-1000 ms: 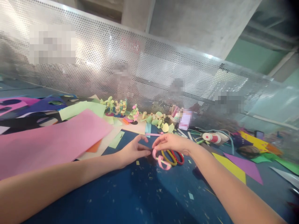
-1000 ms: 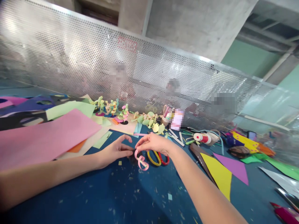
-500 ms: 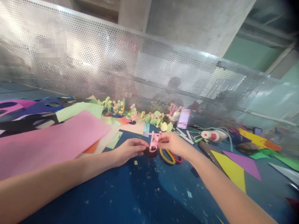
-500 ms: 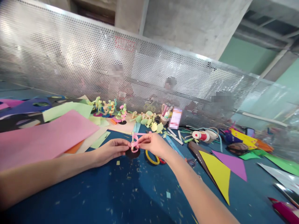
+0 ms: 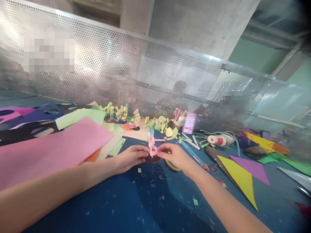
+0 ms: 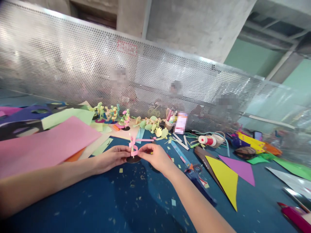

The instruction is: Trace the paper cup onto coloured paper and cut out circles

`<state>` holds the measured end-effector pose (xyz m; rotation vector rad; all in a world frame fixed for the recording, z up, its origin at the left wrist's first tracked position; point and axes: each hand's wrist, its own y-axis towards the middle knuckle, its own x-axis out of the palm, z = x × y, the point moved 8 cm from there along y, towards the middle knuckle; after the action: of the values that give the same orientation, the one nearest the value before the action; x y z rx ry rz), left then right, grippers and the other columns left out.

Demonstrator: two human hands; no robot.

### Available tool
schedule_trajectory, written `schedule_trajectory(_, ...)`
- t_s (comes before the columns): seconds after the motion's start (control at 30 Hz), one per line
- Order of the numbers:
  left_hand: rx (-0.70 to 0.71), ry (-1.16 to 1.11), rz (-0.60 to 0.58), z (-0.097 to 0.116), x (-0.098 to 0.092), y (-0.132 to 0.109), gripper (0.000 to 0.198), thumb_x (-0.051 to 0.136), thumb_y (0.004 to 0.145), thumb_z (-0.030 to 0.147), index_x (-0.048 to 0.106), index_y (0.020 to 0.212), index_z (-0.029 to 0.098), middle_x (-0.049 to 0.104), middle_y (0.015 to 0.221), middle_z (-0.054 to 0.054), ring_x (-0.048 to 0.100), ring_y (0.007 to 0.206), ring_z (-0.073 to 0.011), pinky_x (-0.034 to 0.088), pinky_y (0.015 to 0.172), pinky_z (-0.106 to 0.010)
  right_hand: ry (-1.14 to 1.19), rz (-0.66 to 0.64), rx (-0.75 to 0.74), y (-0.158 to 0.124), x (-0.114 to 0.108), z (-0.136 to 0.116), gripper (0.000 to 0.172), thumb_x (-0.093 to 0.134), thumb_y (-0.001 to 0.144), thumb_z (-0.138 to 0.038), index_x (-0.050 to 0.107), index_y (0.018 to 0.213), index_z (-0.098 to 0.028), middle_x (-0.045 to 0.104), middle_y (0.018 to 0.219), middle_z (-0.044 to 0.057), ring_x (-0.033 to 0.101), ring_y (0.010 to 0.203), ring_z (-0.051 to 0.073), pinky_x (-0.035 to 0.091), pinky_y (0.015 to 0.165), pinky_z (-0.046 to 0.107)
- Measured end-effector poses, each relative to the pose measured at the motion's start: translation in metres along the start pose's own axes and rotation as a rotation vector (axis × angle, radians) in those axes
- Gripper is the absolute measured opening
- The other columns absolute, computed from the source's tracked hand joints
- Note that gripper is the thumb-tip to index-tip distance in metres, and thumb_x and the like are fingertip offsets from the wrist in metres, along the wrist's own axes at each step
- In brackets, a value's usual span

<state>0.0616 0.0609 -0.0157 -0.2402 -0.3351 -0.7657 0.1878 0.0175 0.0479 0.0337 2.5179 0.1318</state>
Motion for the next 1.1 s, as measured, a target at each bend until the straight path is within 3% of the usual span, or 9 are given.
schedule_trajectory(0.37, 0.001, -0.020, -0.001, 0.005, 0.005, -0.003, 0.018, 0.079, 0.059, 0.023, 0.069, 0.072, 0.014, 0.067, 0.072, -0.001, 0.060, 0.071, -0.0103, 0.044, 0.070, -0.020, 0.041, -0.010, 0.003, -0.002, 0.007, 0.000, 0.019, 0.068, 0.071, -0.035, 0.065, 0.076, -0.017, 0.065, 0.075, 0.001, 0.056, 0.072, 0.015, 0.043, 0.070, 0.026)
schedule_trajectory(0.7, 0.011, -0.007, -0.008, 0.004, 0.003, -0.001, 0.012, 0.075, 0.064, 0.022, 0.070, 0.071, 0.014, 0.067, 0.074, -0.002, 0.061, 0.072, -0.0108, 0.045, 0.072, -0.021, 0.068, -0.043, 0.024, -0.005, 0.011, 0.002, 0.023, 0.069, 0.071, -0.036, 0.067, 0.083, -0.017, 0.067, 0.081, 0.002, 0.059, 0.076, 0.017, 0.044, 0.073, 0.028)
schedule_trajectory(0.9, 0.001, -0.006, -0.026, 0.001, 0.001, 0.001, 0.008, 0.071, 0.068, 0.019, 0.070, 0.074, 0.014, 0.067, 0.074, -0.002, 0.060, 0.071, -0.0104, 0.044, 0.072, -0.021, 0.039, -0.036, 0.039, -0.007, 0.013, -0.001, 0.022, 0.068, 0.071, -0.039, 0.066, 0.073, -0.016, 0.063, 0.073, 0.001, 0.056, 0.071, 0.017, 0.041, 0.070, 0.028)
schedule_trajectory(1.1, 0.004, -0.028, -0.071, 0.006, 0.010, -0.003, 0.015, 0.073, 0.064, 0.014, 0.071, 0.079, 0.014, 0.066, 0.073, -0.001, 0.057, 0.069, -0.0081, 0.042, 0.070, -0.019, 0.058, -0.010, 0.056, -0.006, 0.013, -0.003, 0.021, 0.065, 0.073, -0.036, 0.066, 0.079, -0.015, 0.065, 0.076, 0.002, 0.057, 0.071, 0.016, 0.042, 0.070, 0.028)
